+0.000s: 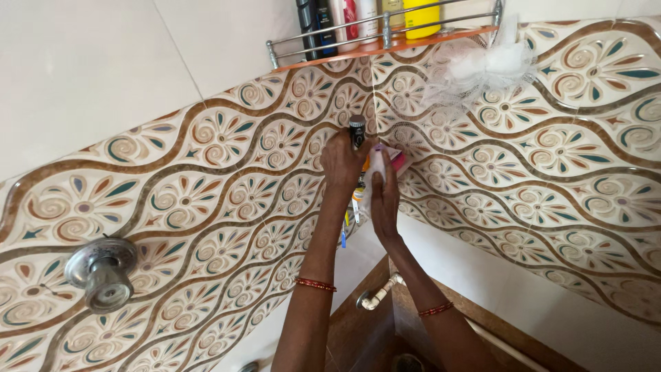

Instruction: The person wipes a metal bathroom shelf and the surrounding tiled wall using a white cloth. They repeatedly rub the shelf and adjacent wall area, then place a small orange bottle back on the shelf.

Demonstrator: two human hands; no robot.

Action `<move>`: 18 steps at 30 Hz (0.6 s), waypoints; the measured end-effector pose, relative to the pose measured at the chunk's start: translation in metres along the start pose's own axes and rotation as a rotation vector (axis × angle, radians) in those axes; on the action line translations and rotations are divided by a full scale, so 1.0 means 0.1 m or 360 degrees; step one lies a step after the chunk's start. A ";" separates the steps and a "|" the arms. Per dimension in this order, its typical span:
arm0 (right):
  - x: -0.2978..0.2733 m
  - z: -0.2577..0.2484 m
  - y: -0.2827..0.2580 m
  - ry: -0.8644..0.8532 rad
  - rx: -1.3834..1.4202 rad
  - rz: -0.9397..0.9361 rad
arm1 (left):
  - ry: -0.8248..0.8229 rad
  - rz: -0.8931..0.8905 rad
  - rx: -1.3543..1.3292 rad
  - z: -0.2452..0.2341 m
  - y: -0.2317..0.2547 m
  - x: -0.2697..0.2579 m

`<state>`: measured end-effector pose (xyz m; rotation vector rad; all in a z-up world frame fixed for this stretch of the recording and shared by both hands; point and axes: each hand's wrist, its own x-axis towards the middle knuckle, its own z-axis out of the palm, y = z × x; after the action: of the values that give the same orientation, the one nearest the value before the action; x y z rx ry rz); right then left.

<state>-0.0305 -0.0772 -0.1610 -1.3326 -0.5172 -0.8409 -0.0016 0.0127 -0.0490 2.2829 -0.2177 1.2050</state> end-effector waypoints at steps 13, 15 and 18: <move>-0.06 -0.02 -0.05 -0.0049 -0.0535 -0.0570 | -0.0268 0.0087 -0.0196 0.17 -0.30 0.09; -0.13 -0.03 -0.05 -0.0097 -0.0868 -0.0762 | -0.0263 0.0122 -0.0211 0.19 -0.35 0.08; -0.22 -0.04 -0.02 -0.0189 -0.0973 -0.0866 | -0.0165 0.0173 -0.0348 0.19 -0.42 0.00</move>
<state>-0.0456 -0.0763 -0.1773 -1.8412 -0.7721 -1.4515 0.0281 0.0372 -0.0738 2.1660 -0.4929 1.0595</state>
